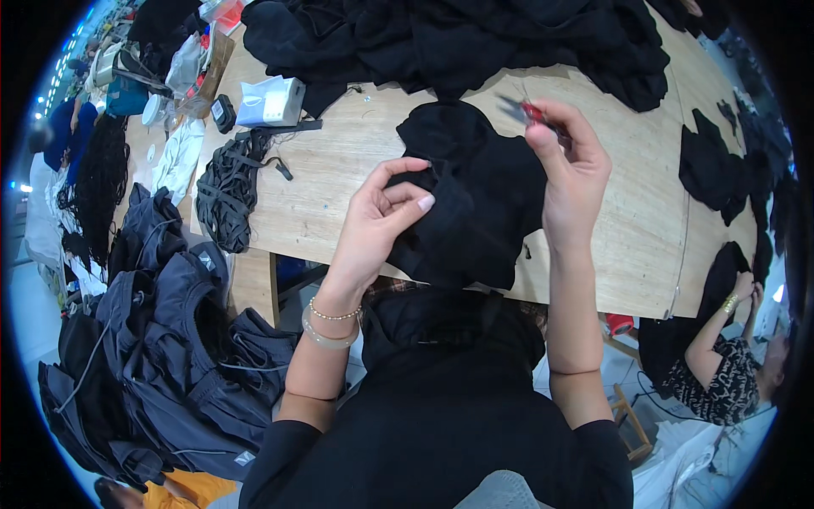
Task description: The person uses a pair of small scissors to trim loose threads and excess fabric from a black garment. They hold the fabric with their left hand and carefully snip away small protrusions, occasionally adjusting the material to access different areas.
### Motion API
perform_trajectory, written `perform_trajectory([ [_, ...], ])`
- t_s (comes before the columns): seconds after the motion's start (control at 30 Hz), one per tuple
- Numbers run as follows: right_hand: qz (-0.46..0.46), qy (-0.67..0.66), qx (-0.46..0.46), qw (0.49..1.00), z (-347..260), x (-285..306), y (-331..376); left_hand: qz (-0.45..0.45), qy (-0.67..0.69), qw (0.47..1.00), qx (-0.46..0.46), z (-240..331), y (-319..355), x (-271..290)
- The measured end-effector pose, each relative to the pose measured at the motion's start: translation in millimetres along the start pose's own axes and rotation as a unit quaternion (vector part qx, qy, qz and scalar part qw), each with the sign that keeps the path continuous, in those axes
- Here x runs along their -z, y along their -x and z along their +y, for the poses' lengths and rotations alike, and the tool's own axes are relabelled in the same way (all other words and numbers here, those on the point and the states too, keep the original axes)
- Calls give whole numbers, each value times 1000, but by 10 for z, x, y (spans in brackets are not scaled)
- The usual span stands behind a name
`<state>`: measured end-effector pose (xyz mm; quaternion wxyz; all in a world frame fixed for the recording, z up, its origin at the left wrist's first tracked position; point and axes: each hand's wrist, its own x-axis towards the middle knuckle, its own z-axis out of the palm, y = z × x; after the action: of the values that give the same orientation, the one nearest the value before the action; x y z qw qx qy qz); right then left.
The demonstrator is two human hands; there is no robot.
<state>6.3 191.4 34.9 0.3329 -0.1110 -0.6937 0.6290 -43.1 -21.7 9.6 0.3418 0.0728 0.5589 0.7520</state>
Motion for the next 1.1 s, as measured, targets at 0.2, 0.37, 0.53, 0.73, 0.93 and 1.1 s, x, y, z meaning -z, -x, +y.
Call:
perform_trajectory([
  [0.2,-117,167,56,977,168,241,159,-19,-21,999,-40,96,-19,-4],
  [0.37,-154,209,78,963,170,189,220,-16,-43,998,-40,90,-14,-64],
  [0.53,-173,232,112,951,170,154,209,-23,-56,997,-40,99,-16,-76],
  [0.73,-182,245,142,942,150,117,186,-19,-68,997,-34,94,-4,-72],
  [0.93,-99,-147,-61,982,395,127,11,-57,-38,995,-68,111,-39,-77],
  [1.1,-257,-209,-194,923,432,154,-213,-99,-55,990,-88,225,-82,-145],
])
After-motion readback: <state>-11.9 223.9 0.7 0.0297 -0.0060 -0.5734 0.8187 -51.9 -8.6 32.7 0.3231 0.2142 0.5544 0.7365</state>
